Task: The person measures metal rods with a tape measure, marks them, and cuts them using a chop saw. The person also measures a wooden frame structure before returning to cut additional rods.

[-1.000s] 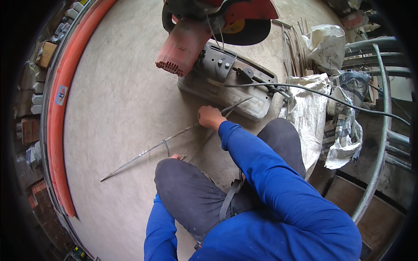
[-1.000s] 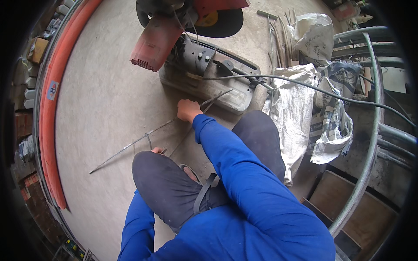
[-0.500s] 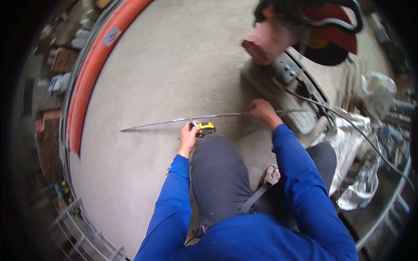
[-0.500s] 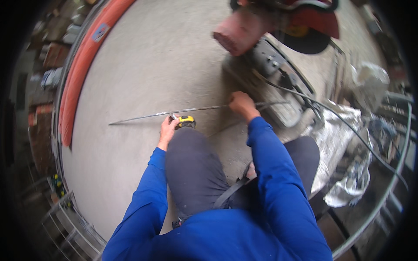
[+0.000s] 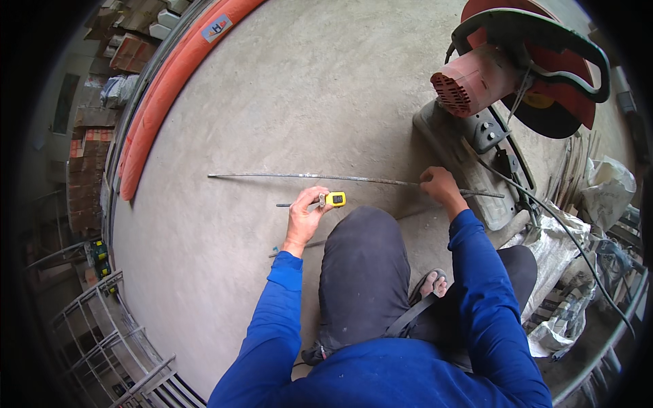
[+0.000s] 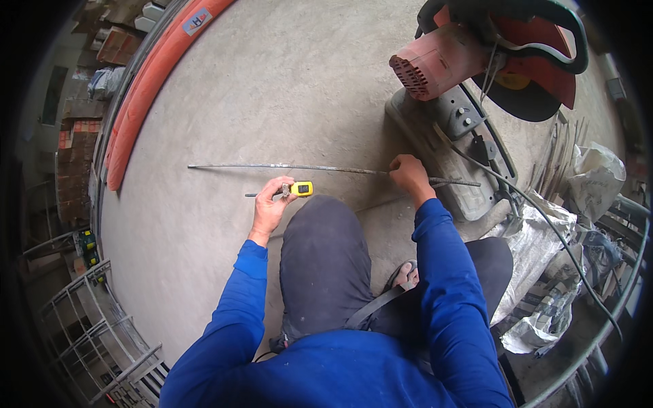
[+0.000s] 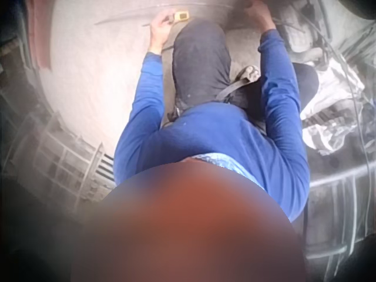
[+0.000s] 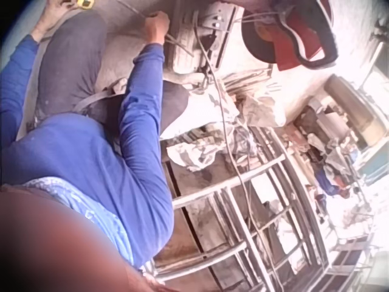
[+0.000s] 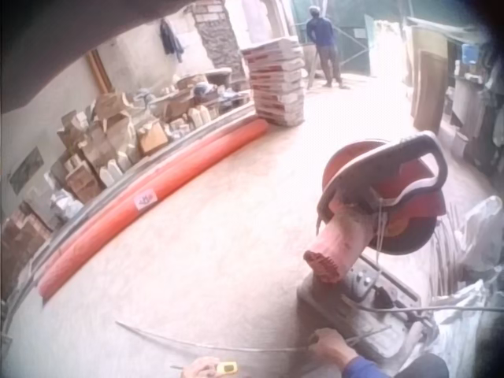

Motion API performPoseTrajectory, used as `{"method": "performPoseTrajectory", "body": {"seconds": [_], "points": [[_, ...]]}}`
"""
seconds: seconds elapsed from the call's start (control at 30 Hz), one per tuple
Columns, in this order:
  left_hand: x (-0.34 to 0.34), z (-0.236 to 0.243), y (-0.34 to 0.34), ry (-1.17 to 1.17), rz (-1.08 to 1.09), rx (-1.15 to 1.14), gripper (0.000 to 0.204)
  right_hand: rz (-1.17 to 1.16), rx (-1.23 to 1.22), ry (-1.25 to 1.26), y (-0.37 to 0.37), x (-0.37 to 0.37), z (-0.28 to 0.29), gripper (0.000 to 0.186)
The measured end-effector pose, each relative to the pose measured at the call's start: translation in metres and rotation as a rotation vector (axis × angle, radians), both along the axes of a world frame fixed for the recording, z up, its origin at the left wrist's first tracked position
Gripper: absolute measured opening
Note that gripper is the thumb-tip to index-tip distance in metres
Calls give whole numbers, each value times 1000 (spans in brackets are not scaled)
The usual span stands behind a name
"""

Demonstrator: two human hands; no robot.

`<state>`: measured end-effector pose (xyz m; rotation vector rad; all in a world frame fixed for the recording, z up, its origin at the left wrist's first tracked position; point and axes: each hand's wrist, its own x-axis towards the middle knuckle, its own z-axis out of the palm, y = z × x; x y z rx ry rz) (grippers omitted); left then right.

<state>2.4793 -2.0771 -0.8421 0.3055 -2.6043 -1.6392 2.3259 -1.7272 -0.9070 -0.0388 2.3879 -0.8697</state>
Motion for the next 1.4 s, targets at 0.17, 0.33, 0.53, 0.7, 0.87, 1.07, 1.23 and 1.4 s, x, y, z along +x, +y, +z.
{"method": "performPoseTrajectory", "body": {"seconds": [0.17, 0.33, 0.53, 0.7, 0.87, 1.07, 1.23, 1.4], "points": [[1, 0, 16, -452, -198, 57, 27, 81, 154, 1, -8, -3, -14, 32], [-1, 10, 60, -656, -453, 517, 27, 150, 236, -145, -15, -1, 12, 34], [-27, -13, 42, -447, -404, -49, 34, 117, 176, -150, -16, -5, 51, 34], [-69, -59, -28, 68, -372, -958, 50, 130, 184, -174, -17, -5, 57, 34], [-71, -84, -63, -416, -509, -734, 42, 131, 148, -153, -8, 3, 49, 34], [-3, -55, -69, -418, -580, -344, 39, 310, 68, -79, -5, 2, 24, 33], [23, -11, -34, -748, -598, 24, 32, 428, 106, -42, 3, -9, 18, 30], [7, 21, 4, -1197, -445, 245, 28, 551, 100, -91, 23, -48, 22, 31]]}}
